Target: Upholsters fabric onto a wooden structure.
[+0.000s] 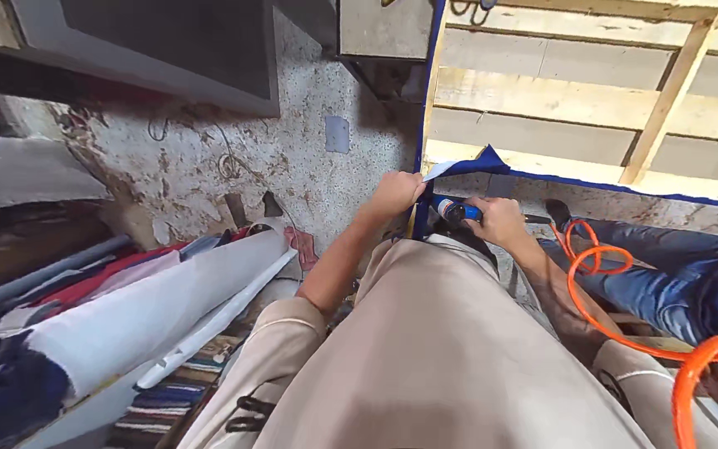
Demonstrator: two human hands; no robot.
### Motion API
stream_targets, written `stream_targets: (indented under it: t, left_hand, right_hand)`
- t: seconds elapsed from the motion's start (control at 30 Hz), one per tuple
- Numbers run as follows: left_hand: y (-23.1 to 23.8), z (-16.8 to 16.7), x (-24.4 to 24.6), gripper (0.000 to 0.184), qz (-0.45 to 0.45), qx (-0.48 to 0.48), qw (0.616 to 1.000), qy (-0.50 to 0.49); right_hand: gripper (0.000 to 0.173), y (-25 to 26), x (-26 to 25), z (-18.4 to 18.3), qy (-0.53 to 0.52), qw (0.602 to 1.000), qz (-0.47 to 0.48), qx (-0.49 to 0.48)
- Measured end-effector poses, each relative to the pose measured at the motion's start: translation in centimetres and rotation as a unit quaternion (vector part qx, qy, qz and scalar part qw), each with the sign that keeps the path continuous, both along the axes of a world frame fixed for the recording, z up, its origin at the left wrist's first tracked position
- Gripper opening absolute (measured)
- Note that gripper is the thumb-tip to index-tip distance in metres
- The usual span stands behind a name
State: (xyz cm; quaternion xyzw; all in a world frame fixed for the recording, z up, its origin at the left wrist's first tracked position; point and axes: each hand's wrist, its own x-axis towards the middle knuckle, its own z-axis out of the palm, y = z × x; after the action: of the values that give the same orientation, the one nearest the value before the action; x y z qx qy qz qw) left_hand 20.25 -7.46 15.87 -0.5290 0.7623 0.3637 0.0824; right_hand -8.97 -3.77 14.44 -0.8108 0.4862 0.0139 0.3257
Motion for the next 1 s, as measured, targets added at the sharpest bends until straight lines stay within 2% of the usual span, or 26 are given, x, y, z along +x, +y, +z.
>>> stream_targets:
  t: [0.13,0.2,0.27,0.37,0.43,0.53,0.63,0.7,0.77,0.83,0.87,1.0]
  left_hand:
    - [1.0,0.8,-0.2,0.050,0.076,0.013,0.997,-0.020]
    - [0.8,1.4,-0.8,0.049,0.129,0.031,0.991,-0.024]
    - [1.3,1.0,-1.5,0.049,0.172,-0.004,0.985,-0.006]
    - [1.0,0.8,-3.6,0.072,0.182,-0.036,0.982,-0.031]
    - [0.0,1.3,-5.0,0.070,0.174,-0.016,0.983,-0.061]
    - [-0.8,1.2,-5.7,0.050,0.168,-0.005,0.983,-0.072]
    - [-0.7,0.5,-5.1,0.038,0.146,-0.015,0.988,-0.051]
    - [-0.9,-0.4,-4.7,0.034,0.130,-0.015,0.991,-0.023]
    - [-0.7,-1.3,-4.3,0.028,0.103,-0.054,0.993,0.002]
    - [-0.6,-1.9,-4.2,0.024,0.063,-0.095,0.993,0.019]
    - [-0.7,-1.7,-4.3,0.023,0.044,-0.098,0.994,0.020]
    - [-2.0,-0.4,-4.2,0.029,0.049,-0.077,0.996,0.015]
  right_hand:
    - [0.041,0.4,-2.5,5.3,0.052,0.980,-0.170,-0.086]
    - [0.044,-2.7,-3.9,6.9,0.102,0.947,-0.266,-0.148]
    - [0.051,-7.0,-5.8,7.1,0.096,0.927,-0.321,-0.171]
    - [0.060,-15.6,-9.1,5.9,0.057,0.937,-0.308,-0.157]
    - [0.060,-21.8,-10.8,3.8,0.050,0.944,-0.274,-0.179]
    - [0.055,-29.0,-11.3,1.8,0.045,0.936,-0.263,-0.227]
    - [0.046,-31.2,-8.4,1.1,0.062,0.901,-0.333,-0.272]
    - [0.048,-31.6,-3.7,2.5,0.060,0.880,-0.377,-0.283]
    - [0.065,-31.6,2.6,4.0,0.035,0.897,-0.374,-0.234]
    - [0.086,-32.2,8.3,3.9,0.019,0.913,-0.380,-0.148]
    - [0.091,-32.8,10.4,3.4,0.017,0.915,-0.387,-0.110]
    - [0.074,-35.2,14.8,1.3,0.002,0.911,-0.408,-0.069]
